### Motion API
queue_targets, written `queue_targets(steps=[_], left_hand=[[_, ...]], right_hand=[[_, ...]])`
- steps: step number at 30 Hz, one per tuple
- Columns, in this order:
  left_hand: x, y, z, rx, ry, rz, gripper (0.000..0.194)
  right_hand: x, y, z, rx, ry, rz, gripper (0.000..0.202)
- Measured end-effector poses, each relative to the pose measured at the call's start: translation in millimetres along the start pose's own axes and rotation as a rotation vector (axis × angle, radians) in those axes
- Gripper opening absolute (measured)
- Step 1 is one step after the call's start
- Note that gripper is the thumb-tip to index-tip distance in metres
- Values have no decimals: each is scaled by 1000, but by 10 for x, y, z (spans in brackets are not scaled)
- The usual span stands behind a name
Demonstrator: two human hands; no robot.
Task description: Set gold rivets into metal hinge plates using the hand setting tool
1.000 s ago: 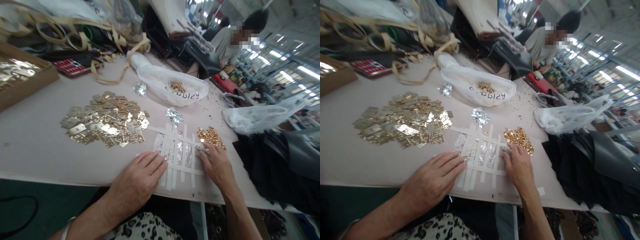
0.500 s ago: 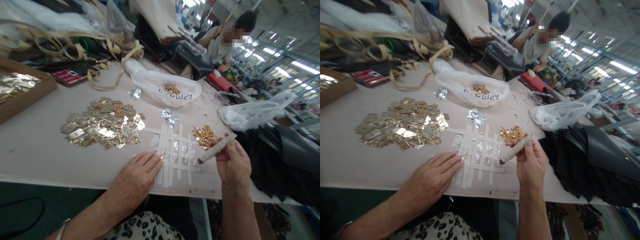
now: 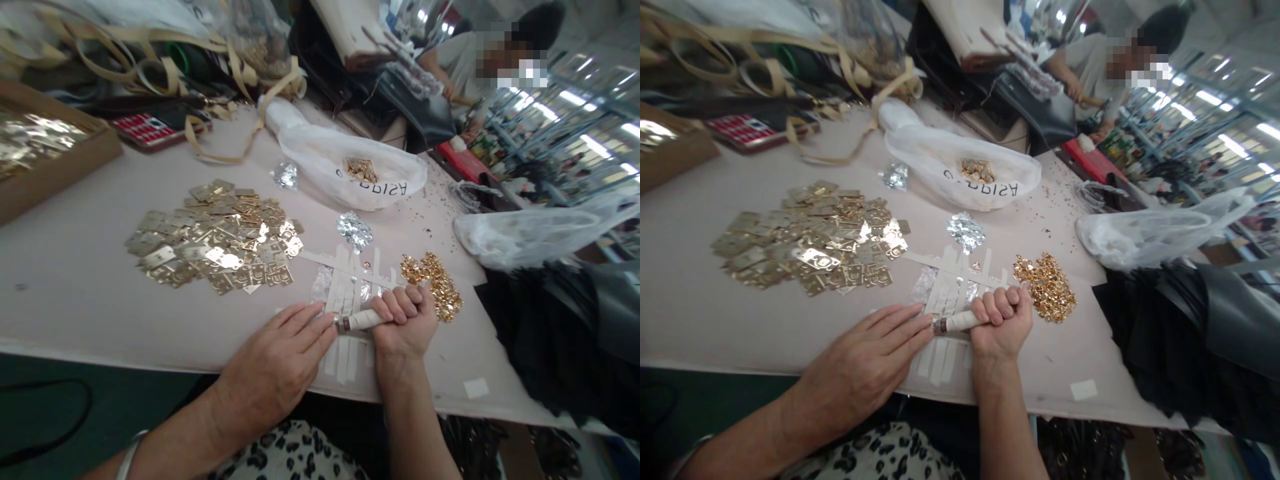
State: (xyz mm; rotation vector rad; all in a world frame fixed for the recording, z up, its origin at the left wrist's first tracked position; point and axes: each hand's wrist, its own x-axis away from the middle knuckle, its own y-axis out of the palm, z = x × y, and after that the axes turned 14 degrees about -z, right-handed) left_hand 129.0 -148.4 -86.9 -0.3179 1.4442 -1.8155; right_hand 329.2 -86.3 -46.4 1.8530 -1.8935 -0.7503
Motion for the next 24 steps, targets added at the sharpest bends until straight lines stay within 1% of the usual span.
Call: queue_targets(steps=[4, 7, 10, 14, 16, 18, 21, 23, 24], left_hand=[[16, 30, -5, 9, -2, 9, 34], [30, 51, -11, 14, 1, -6, 35], [27, 54, -10, 15, 10, 3, 34], [12, 42, 6, 36, 3, 6, 32], [8, 39, 14, 49, 1, 8, 32], [9, 39, 21, 55, 2, 18, 30], [9, 44, 22, 65, -3, 30, 30], [4, 46, 17, 68, -4, 39, 31], [1, 44, 14, 69, -3, 41, 31]], right_hand=[[3, -12, 13, -66, 9, 11, 46], [-6, -18, 29, -12, -11, -53, 46], [-23, 3, 36, 69, -42, -133, 45], [-20, 106, 20, 84, -45, -171, 44], [3, 184, 9, 70, -33, -231, 43], [38, 269, 2, 72, -16, -331, 43], [102, 383, -3, 151, 6, -456, 43], [137, 426, -6, 227, 10, -491, 44], [149, 434, -9, 256, 5, -489, 43]])
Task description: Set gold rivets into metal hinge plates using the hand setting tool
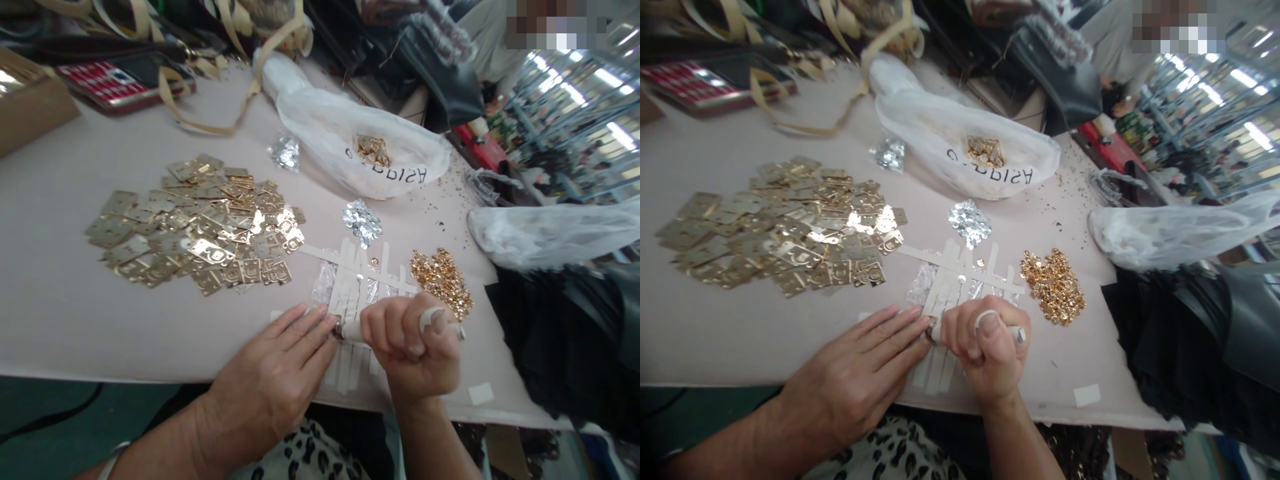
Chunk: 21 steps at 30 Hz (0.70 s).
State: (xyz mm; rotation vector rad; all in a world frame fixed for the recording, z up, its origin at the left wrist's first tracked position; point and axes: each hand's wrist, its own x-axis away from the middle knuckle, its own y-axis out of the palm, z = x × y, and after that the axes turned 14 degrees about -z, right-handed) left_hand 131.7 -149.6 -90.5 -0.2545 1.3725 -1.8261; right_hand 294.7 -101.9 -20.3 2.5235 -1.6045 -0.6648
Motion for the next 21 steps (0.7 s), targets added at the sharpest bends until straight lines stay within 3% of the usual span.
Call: queue_targets(steps=[9, 13, 17, 21], left_hand=[[2, -9, -3, -32, -4, -2, 31], [20, 10, 0, -20, 1, -8, 29], [17, 12, 4, 1, 6, -4, 31], [7, 0, 5, 2, 8, -6, 33]], right_hand=[[23, -142, 26, 34, -67, 138, 42], [35, -73, 20, 35, -64, 173, 42], [45, 113, -13, 130, -44, 132, 41], [43, 220, 18, 429, 24, 2, 37]])
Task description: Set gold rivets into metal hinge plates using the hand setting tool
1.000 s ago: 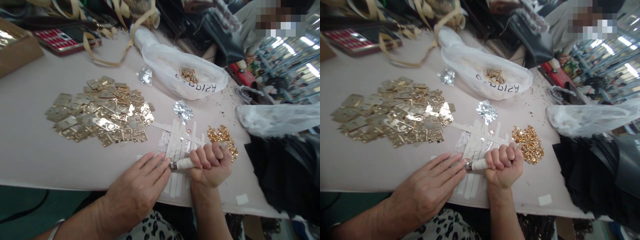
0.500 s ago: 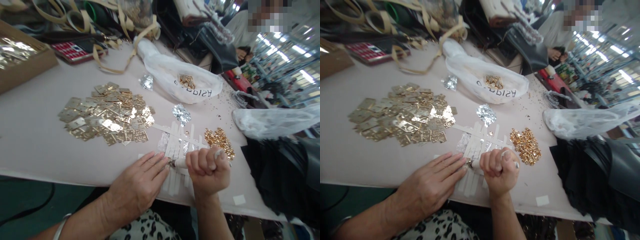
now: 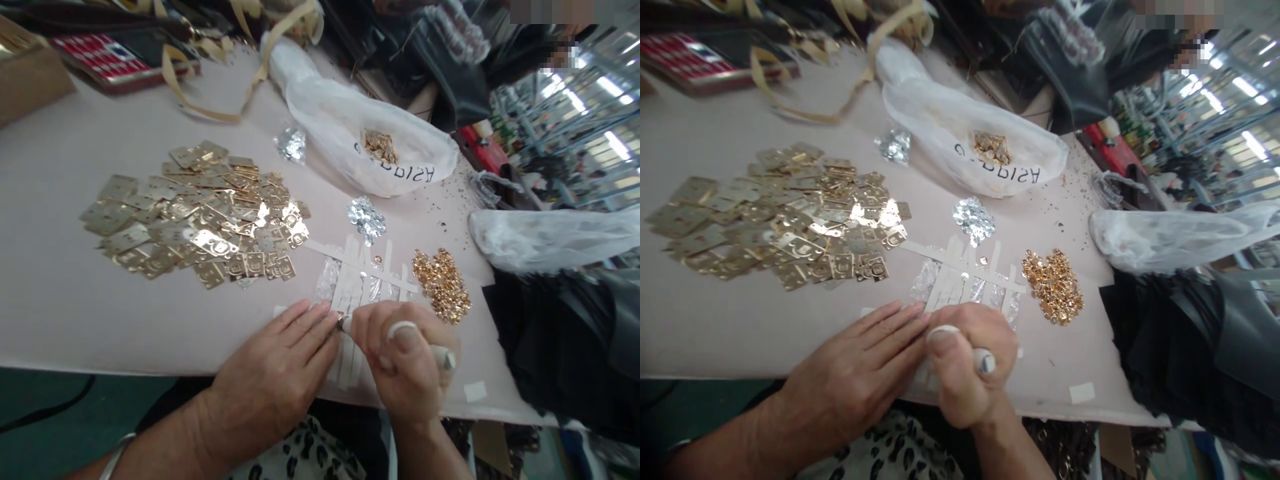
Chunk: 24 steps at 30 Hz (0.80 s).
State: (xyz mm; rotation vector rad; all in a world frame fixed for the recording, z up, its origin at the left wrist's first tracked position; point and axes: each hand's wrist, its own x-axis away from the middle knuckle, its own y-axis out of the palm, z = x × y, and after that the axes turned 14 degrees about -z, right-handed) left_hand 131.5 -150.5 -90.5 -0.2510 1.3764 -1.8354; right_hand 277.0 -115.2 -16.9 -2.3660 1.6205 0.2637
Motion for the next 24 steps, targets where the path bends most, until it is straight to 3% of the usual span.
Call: queue_targets(steps=[3, 6, 9, 11, 14, 18, 24], left_hand=[[1, -13, 1, 1, 10, 2, 36], [-4, -37, 9, 17, 1, 40, 30], [-14, -69, 26, 50, -34, 80, 24], [-15, -81, 39, 55, -47, 99, 21], [-6, -85, 48, 76, -47, 113, 17], [-19, -121, 6, 140, -78, 64, 21], [-235, -239, -147, -15, 83, -150, 34]], right_hand=[[-14, 5, 33, 143, -11, -100, 36], [-49, -35, -17, 25, 16, -41, 41], [-63, -66, -133, -118, -64, 67, 42], [-48, -58, -155, -110, -131, 109, 42], [-12, -15, -46, -25, -44, 93, 42], [9, -56, 80, -130, 20, 91, 42], [170, -288, -98, -283, -73, 147, 41]])
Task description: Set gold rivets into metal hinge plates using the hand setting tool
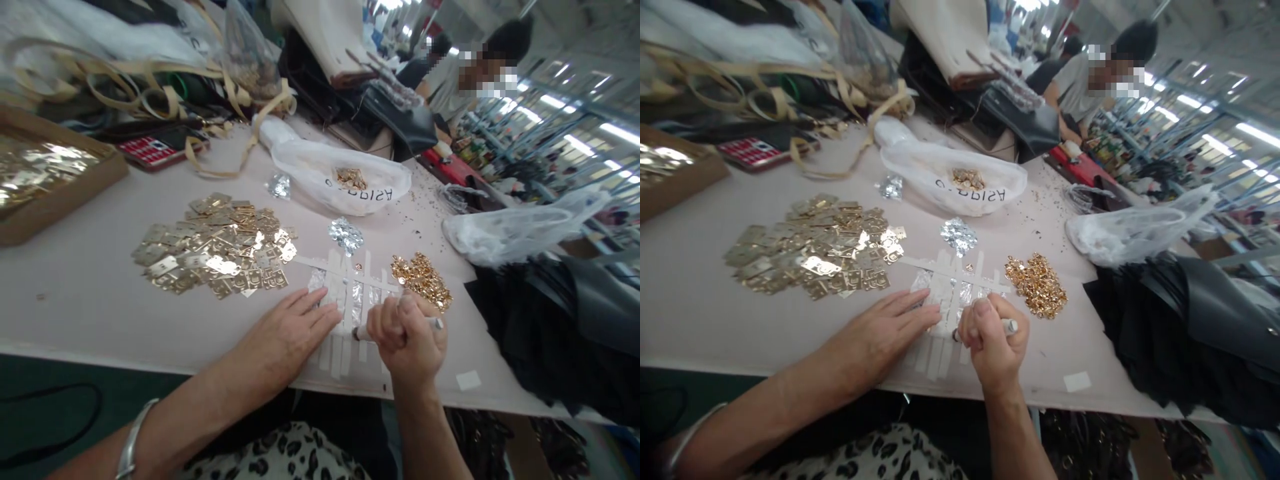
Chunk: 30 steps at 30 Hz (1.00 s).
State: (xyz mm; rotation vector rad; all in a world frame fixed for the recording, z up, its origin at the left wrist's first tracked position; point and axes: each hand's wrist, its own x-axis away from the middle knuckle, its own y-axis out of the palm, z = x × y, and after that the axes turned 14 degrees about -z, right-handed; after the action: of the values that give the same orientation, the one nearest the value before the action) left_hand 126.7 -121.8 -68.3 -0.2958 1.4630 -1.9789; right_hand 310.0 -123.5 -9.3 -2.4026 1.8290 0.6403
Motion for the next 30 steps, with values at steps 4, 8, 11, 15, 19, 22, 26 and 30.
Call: queue_targets(steps=[4, 8, 11, 15, 19, 22, 26, 30], left_hand=[[-125, -41, -38, -47, 22, -27, 17], [-91, -4, 129, -97, -36, 15, 15], [31, 65, 328, -12, -82, 86, 13], [177, 145, 453, 72, -77, 181, 10], [215, 177, 369, -1, -48, 192, 23], [212, 188, 303, -33, -16, 152, 27], [220, 198, 291, -21, -28, 142, 26], [231, 211, 310, 5, -48, 126, 27]], right_hand=[[156, -8, -96, 27, -41, 28, 39], [207, 13, -91, -19, -106, 100, 40], [183, -20, -21, -118, -121, 188, 40], [149, -149, 126, -296, -59, 329, 39], [122, -285, 246, -461, 18, 451, 38], [91, -328, 298, -564, 65, 525, 38], [66, -341, 341, -635, 104, 560, 37], [74, -366, 373, -612, 108, 489, 40]])
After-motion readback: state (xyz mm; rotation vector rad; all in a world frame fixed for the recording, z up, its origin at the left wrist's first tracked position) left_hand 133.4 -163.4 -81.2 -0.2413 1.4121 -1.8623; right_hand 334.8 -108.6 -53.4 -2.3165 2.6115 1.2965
